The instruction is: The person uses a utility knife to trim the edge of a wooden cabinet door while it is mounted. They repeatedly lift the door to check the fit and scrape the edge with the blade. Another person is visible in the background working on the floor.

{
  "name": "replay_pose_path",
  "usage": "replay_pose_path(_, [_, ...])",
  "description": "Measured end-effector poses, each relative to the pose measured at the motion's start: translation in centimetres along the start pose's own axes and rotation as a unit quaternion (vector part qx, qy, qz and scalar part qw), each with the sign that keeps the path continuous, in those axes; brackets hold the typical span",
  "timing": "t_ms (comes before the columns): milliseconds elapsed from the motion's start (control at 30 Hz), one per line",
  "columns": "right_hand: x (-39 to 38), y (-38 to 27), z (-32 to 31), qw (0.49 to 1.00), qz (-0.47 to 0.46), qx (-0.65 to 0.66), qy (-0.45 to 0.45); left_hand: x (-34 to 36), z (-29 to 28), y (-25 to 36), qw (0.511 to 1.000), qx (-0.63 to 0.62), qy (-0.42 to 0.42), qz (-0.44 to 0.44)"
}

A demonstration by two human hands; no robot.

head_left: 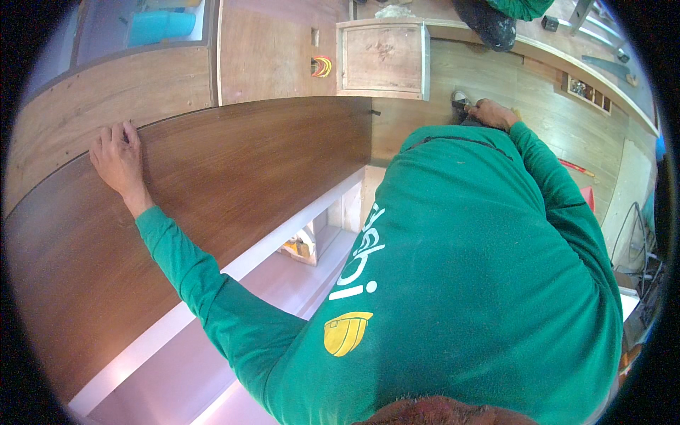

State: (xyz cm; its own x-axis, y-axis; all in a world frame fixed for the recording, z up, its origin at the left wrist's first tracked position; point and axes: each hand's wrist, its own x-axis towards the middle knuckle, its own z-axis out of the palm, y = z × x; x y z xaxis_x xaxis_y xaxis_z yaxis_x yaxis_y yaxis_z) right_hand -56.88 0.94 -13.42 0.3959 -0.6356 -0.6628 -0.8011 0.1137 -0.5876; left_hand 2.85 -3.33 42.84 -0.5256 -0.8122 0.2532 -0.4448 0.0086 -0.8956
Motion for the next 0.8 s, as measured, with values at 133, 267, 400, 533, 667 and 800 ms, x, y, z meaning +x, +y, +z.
replay_pose_path(133, [-0.5,-0.2,-0.3,1.0,0.004,0.011,0.0,-0.1,0.0,0.1,1.0,-0.002,-0.007,-0.011])
replay_pose_path(267, [-1.2,-0.5,-0.6,1.0,0.009,0.006,0.007,-0.2,0.2,0.3,1.0,-0.019,0.01,-0.011])
replay_pose_path(400, [-0.7,0.5,-0.7,0.999,-0.001,-0.032,-0.01,-0.3,0.5,-0.2,1.0,-0.001,0.009,-0.005])
replay_pose_path(533, [-1.3,-0.3,-0.7,0.999,0.02,-0.029,-0.019,-0.4,0.2,-0.4,1.0,-0.001,-0.015,-0.002])
replay_pose_path(667, [-1.7,-0.6,-0.9,0.999,0.019,-0.03,-0.008,-0.6,0.4,-0.6,1.0,-0.018,-0.016,-0.003])
replay_pose_path(800, [-1.8,0.0,-1.0,0.999,0.002,-0.038,-0.001,-0.1,-0.5,-0.1,0.999,-0.024,-0.043,0.0])
